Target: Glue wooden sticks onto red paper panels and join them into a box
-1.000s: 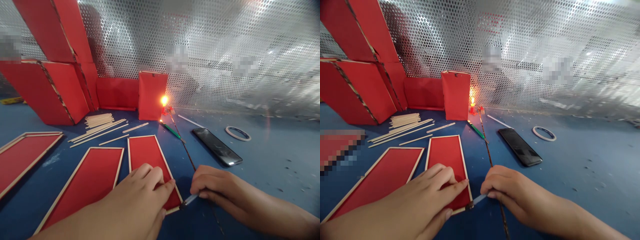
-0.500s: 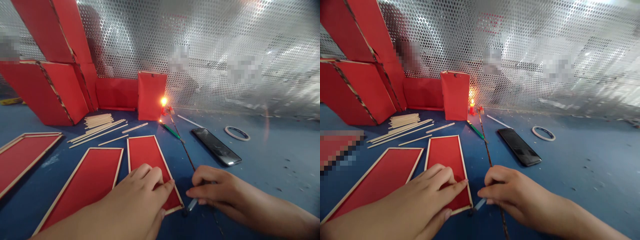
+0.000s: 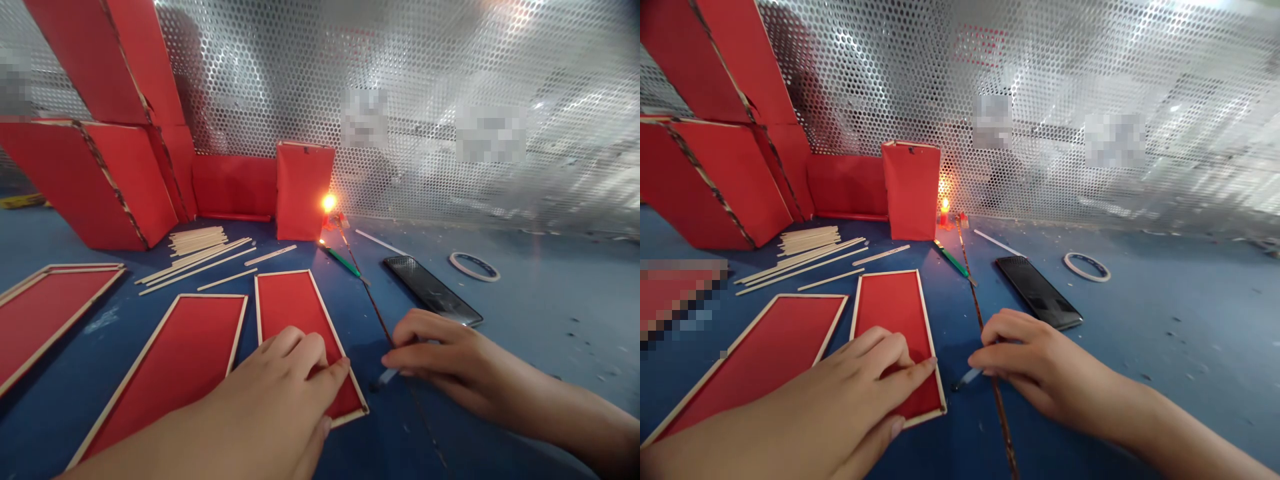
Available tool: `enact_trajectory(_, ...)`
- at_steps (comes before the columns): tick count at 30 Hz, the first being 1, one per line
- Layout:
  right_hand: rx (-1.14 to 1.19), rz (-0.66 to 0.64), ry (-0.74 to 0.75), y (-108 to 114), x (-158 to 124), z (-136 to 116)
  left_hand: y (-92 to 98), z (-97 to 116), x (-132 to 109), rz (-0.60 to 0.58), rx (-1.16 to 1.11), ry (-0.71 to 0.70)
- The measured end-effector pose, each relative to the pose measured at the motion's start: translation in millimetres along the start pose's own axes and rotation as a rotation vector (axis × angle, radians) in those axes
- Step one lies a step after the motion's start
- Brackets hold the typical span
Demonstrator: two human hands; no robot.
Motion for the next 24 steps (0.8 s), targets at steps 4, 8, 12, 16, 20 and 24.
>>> enact_trajectory(4,0.022,0.076,0.007,-0.6,0.0,-6.9,1.7,1.5,-0.2,-0.03,-0.009,0.021)
enact_trajectory(8,-0.039,-0.003,0.027,-2.8,0.4,-25.2,5.2,1.8,-0.3,-0.036,-0.013,0.026)
enact_trajectory(12,0.006,0.029,0.008,9.1,-0.8,-21.6,3.8,3.3,-2.2,-0.007,0.006,-0.004)
enact_trajectory(16,0.125,0.21,-0.096,20.4,-2.9,6.1,-5.5,5.4,-5.8,0.062,0.13,-0.003)
enact_trajectory(20,0.305,0.341,-0.345,16.7,-5.9,38.2,-16.2,5.7,-9.0,0.134,0.27,-0.002)
enact_trajectory(24,0.507,0.402,-0.474,18.7,-1.1,47.3,-31.7,3.6,-7.5,0.031,0.333,-0.034)
Point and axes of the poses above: each hand's wrist, its own x-axis towards the middle knuckle, its own y-axis out of the back of the hand, z = x × y, the point moved 7 cm from there along x, towards the middle knuckle, and after that the axes turned 12 degrees about -y, right-handed, at the moved point
